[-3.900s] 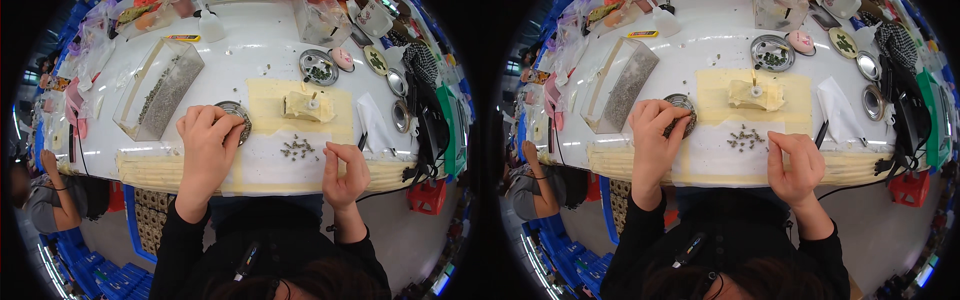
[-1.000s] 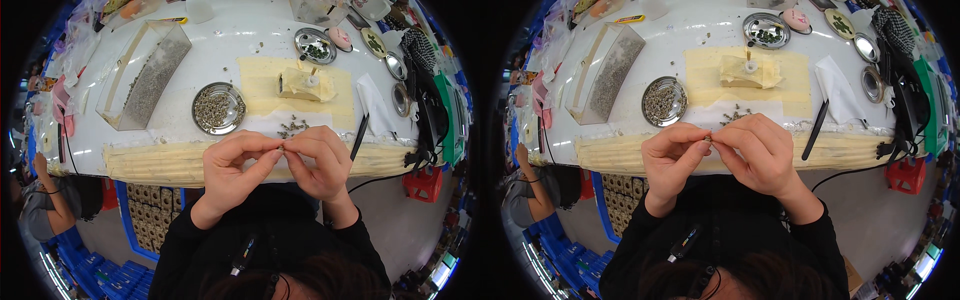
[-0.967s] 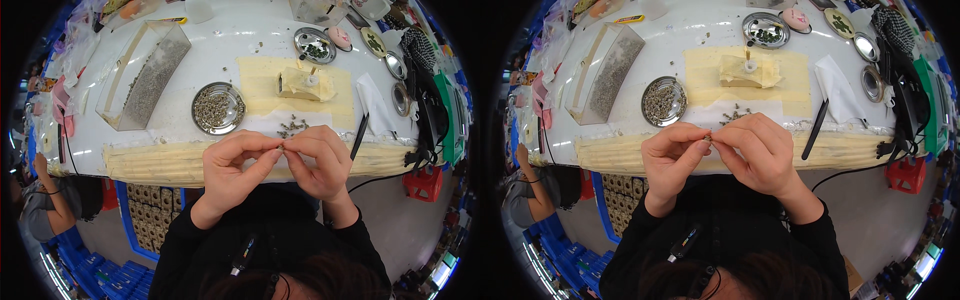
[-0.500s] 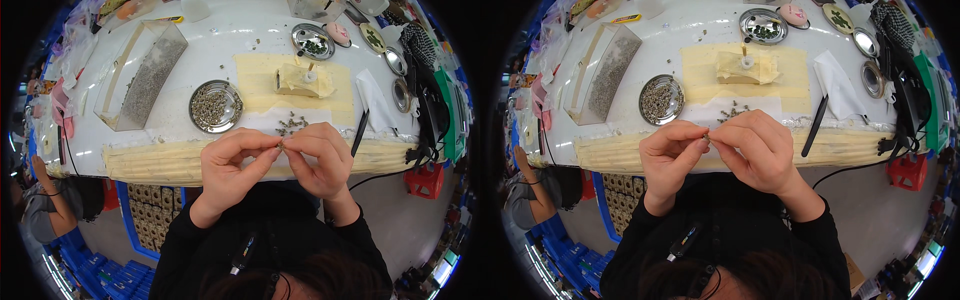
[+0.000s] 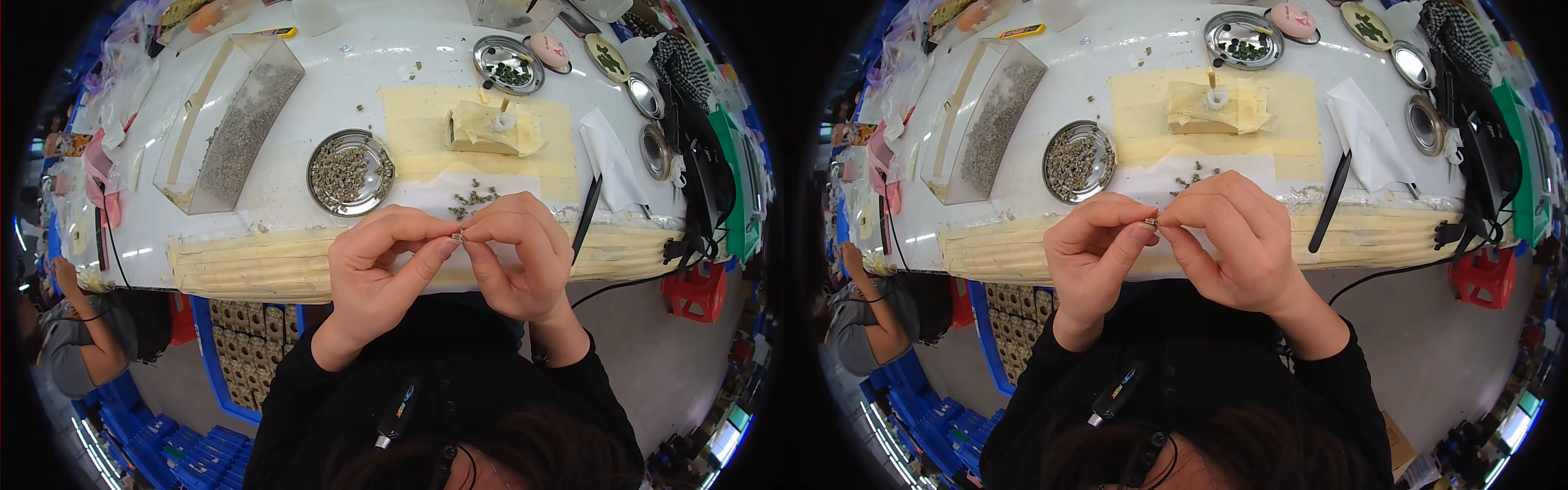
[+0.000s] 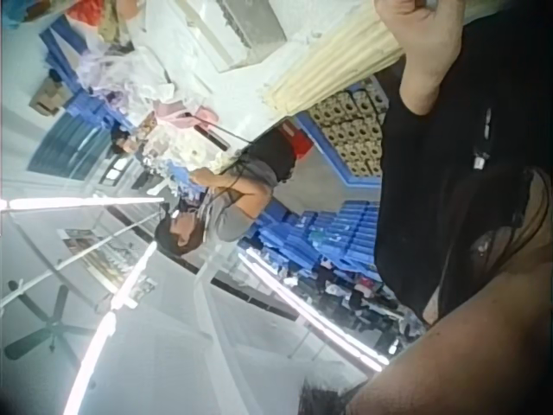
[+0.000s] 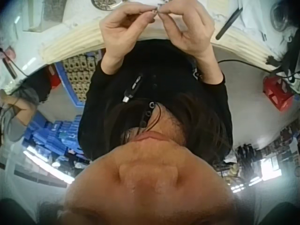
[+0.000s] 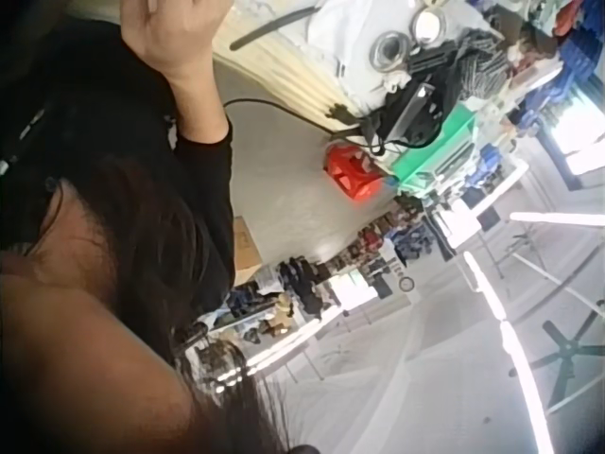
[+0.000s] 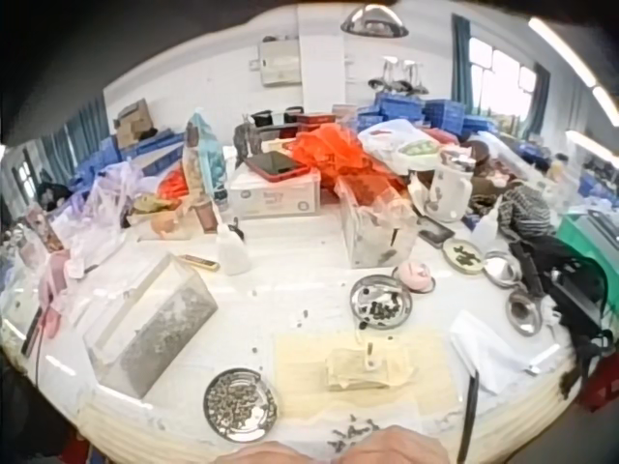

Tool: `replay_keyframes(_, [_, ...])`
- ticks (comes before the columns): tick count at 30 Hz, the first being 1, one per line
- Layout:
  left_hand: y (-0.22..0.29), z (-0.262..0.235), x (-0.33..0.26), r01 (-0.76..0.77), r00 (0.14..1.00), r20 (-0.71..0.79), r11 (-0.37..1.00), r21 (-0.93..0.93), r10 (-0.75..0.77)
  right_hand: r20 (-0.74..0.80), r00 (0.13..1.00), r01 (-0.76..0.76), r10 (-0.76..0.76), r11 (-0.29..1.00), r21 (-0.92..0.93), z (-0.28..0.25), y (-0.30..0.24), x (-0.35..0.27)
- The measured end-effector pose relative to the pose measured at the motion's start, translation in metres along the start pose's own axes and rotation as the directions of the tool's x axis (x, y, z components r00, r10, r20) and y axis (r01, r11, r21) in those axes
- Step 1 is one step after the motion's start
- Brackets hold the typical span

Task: Manually assembling small toy components and screws at a factory workstation.

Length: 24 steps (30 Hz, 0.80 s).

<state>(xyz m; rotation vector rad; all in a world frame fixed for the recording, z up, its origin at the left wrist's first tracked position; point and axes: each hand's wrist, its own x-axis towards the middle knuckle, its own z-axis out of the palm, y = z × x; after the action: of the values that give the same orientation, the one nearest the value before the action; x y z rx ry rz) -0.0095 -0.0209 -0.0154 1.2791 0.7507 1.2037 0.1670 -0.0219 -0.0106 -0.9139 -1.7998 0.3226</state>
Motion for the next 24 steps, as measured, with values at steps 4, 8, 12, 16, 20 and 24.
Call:
replay_keyframes(4, [-0.0014,-0.0003,-0.0008,-0.009,1.0,0.002,1.0,0.005,0.009,0.019,1.0,-0.013,0.012,1.0,0.028,-0.0008,0.0008,0.0007])
replay_keyframes(8, [-0.0012,-0.0011,-0.0005,-0.02,1.0,0.012,1.0,0.02,0.02,0.032,0.998,-0.052,0.05,0.997,0.062,-0.0024,-0.0003,0.0008])
replay_keyframes(12, [-0.003,-0.0004,-0.0001,-0.056,0.998,0.012,0.998,0.022,0.055,0.048,0.994,-0.107,0.102,0.988,0.112,-0.0031,-0.0011,-0.0006])
replay_keyframes(16, [-0.0035,0.0,0.0023,-0.124,0.992,0.023,0.99,0.061,0.123,0.07,0.991,-0.123,0.114,0.983,0.139,-0.0037,-0.0005,-0.0007])
replay_keyframes(20, [-0.004,-0.0036,0.0029,-0.141,0.989,0.066,0.984,0.105,0.134,0.081,0.986,-0.159,0.147,0.975,0.156,-0.0039,-0.0024,-0.0001])
replay_keyframes(24, [-0.0034,0.0003,0.0008,-0.072,0.997,0.003,0.996,0.046,0.072,0.089,0.988,-0.14,0.128,0.978,0.157,-0.0033,-0.0018,0.0009])
